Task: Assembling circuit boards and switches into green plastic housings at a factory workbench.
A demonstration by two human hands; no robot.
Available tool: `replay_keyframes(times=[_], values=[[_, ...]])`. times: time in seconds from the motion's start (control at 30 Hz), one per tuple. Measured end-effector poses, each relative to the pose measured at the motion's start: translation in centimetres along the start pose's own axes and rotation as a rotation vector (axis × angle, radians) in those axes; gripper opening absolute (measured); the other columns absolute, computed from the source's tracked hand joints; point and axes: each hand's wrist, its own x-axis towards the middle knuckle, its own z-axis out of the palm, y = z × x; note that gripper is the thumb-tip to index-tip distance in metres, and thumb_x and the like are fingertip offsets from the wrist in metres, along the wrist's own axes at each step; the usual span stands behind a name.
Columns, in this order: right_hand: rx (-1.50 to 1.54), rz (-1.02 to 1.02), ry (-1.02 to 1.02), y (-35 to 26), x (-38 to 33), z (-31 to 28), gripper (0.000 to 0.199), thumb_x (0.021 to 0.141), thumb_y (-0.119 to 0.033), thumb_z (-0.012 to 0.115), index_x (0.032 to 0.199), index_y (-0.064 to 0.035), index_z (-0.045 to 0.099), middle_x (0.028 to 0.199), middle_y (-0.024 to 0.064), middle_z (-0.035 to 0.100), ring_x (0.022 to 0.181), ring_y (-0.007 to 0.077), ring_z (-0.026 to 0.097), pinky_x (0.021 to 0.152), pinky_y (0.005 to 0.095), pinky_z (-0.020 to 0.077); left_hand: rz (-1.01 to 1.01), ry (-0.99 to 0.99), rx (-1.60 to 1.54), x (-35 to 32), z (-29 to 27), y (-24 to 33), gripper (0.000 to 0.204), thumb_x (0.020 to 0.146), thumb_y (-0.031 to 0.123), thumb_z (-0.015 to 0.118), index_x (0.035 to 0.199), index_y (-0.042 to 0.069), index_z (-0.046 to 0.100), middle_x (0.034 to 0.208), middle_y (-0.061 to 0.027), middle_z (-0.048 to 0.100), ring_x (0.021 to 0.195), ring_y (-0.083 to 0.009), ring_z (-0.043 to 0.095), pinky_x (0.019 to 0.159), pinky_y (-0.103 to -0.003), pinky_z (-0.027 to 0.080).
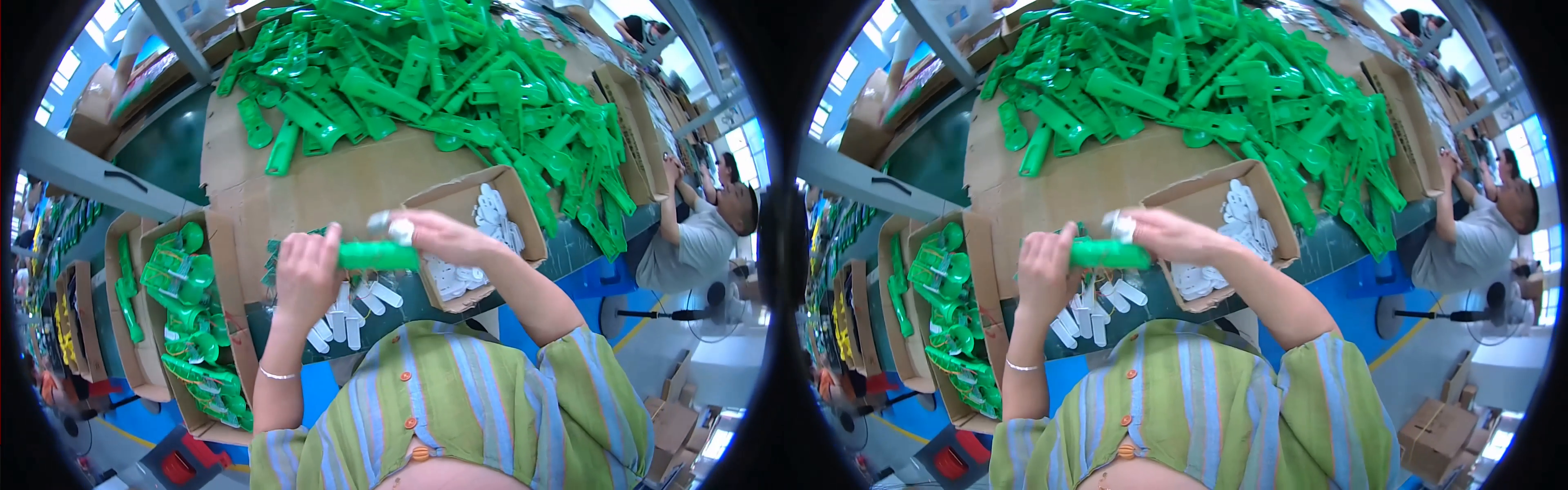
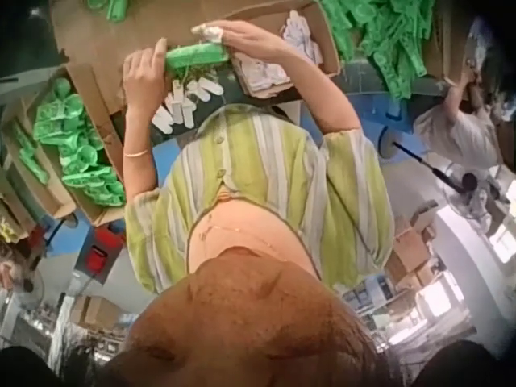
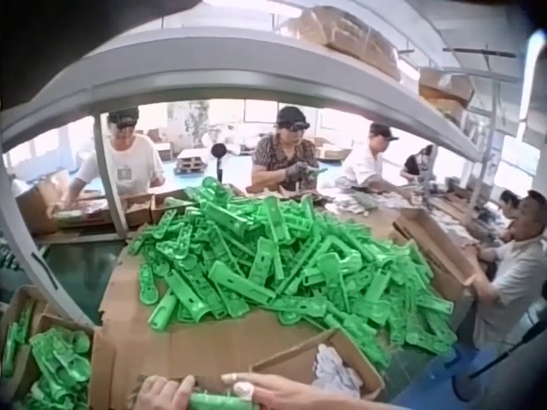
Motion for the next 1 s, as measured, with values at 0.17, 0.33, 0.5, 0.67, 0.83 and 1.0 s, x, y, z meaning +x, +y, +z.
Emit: replay_keyframes(times=[0.17,0.33,0.5,0.67,0.83,1.0], values=[[-1.131,-0.228,0.897,1.3,-3.8,-7.2,0.012,0.078,-0.006,0.057,0.088,0.0005,0.060,0.075,0.0151,0.062,0.068,0.0293,0.061,0.063,0.0371,0.0490,-0.348,0.051,0.074,0.9,0.4,-1.2,0.070,0.067,0.011,0.067,0.129,-0.001,0.035,0.082,-0.0128,0.053,0.076,-0.0282,0.053,0.070,-0.039,0.042],[-1.349,0.184,0.867,5.7,-4.2,-8.7,0.010,0.070,-0.002,0.056,0.079,0.0015,0.054,0.076,0.0220,0.059,0.074,0.0375,0.059,0.066,0.0452,0.0480,-0.577,0.196,-0.459,1.1,0.2,0.7,0.065,0.070,0.018,0.066,0.126,0.000,0.038,0.096,-0.0195,0.058,0.080,-0.0325,0.059,0.070,-0.040,0.048],[-1.278,0.089,0.688,4.7,-4.5,-8.8,0.021,0.070,0.001,0.058,0.089,0.0008,0.051,0.080,0.0191,0.061,0.073,0.0331,0.062,0.063,0.0408,0.0506,-0.694,0.179,-0.555,0.5,-0.7,2.1,0.059,0.071,0.016,0.064,0.122,0.000,0.041,0.092,-0.0184,0.058,0.078,-0.0314,0.059,0.069,-0.038,0.048],[0.128,-0.318,0.268,-1.9,-2.3,-1.8,0.024,0.080,-0.002,0.057,0.102,-0.0019,0.048,0.094,0.0083,0.059,0.076,0.0137,0.061,0.064,0.0266,0.0514,-0.656,0.201,-1.264,-0.7,-0.4,3.1,0.054,0.081,0.016,0.061,0.126,0.000,0.037,0.106,-0.0100,0.054,0.093,-0.0177,0.054,0.078,-0.031,0.044],[0.232,-0.343,0.172,0.4,1.9,4.6,0.019,0.082,-0.001,0.057,0.100,-0.0007,0.051,0.090,0.0061,0.059,0.084,0.0094,0.058,0.073,0.0236,0.0488,-0.571,0.258,-1.470,-0.4,0.1,5.1,0.072,0.084,0.019,0.059,0.138,0.001,0.014,0.123,-0.0121,0.042,0.108,-0.0180,0.045,0.089,-0.030,0.039],[-0.491,-0.456,0.260,0.2,1.8,5.8,0.008,0.086,-0.003,0.056,0.092,-0.0013,0.052,0.082,-0.0018,0.055,0.073,0.0043,0.052,0.063,0.0187,0.0438,-0.616,0.413,-1.315,-1.8,-0.4,5.1,0.077,0.084,0.018,0.060,0.139,0.001,0.010,0.126,-0.0130,0.039,0.111,-0.0205,0.045,0.093,-0.031,0.037]])
